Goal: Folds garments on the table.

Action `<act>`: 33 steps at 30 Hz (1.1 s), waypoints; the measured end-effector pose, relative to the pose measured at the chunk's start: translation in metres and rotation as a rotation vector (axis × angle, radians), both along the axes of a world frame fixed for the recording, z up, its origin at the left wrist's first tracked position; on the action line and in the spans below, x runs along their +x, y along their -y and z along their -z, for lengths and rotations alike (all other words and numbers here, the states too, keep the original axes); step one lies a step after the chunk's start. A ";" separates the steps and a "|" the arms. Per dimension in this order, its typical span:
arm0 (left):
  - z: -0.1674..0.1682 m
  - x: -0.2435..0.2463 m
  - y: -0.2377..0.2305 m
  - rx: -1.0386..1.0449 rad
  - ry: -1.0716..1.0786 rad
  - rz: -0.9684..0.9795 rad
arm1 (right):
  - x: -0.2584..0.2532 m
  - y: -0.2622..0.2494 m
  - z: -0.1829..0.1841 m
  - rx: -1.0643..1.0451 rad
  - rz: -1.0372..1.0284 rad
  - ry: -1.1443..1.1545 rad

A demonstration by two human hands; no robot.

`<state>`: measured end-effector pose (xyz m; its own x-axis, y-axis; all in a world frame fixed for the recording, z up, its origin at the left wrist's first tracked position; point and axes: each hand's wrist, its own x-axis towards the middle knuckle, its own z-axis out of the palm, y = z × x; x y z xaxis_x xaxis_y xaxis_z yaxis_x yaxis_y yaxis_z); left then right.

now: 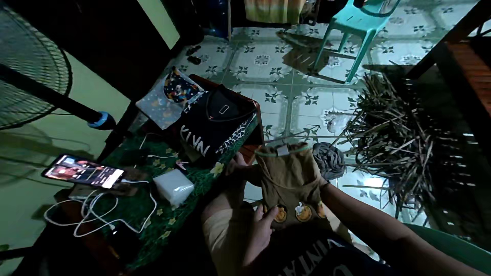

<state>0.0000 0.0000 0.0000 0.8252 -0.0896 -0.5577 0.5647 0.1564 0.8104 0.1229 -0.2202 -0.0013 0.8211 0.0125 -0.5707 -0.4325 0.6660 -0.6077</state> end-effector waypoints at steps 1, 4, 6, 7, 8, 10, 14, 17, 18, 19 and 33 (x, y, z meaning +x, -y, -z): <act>0.008 -0.003 -0.002 0.016 -0.067 0.045 | 0.000 0.008 0.030 0.077 -0.070 0.107; 0.015 -0.012 -0.006 0.078 -0.106 0.156 | 0.006 0.014 0.042 0.075 -0.147 0.176; 0.019 -0.016 -0.005 0.081 -0.017 0.161 | 0.014 0.012 0.036 -0.046 -0.208 0.183; 0.020 -0.017 -0.005 0.069 0.010 0.155 | 0.018 0.013 0.032 -0.120 -0.238 0.173; 0.020 -0.017 -0.005 0.065 0.013 0.149 | 0.021 0.014 0.032 -0.203 -0.265 0.167; 0.014 -0.017 -0.005 0.087 -0.074 0.138 | 0.026 0.022 0.039 -0.324 -0.347 0.186; 0.007 -0.018 -0.005 0.048 -0.119 0.133 | 0.026 0.028 0.044 -0.403 -0.309 0.099; 0.008 -0.016 -0.004 -0.023 -0.102 0.165 | 0.030 0.034 0.042 -0.449 -0.263 0.086; 0.008 -0.015 -0.004 -0.015 -0.097 0.190 | 0.032 0.036 0.041 -0.480 -0.263 0.078; 0.009 -0.012 -0.004 0.005 -0.101 0.216 | 0.033 0.037 0.041 -0.531 -0.276 0.060; 0.028 -0.014 -0.007 0.314 0.069 0.108 | 0.068 -0.057 0.015 -1.491 -0.863 0.481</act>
<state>-0.0136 0.0069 -0.0281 0.8570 -0.0109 -0.5153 0.5067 -0.1645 0.8463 0.1911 -0.1632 -0.0167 0.9429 0.2345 -0.2365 0.0526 -0.8060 -0.5895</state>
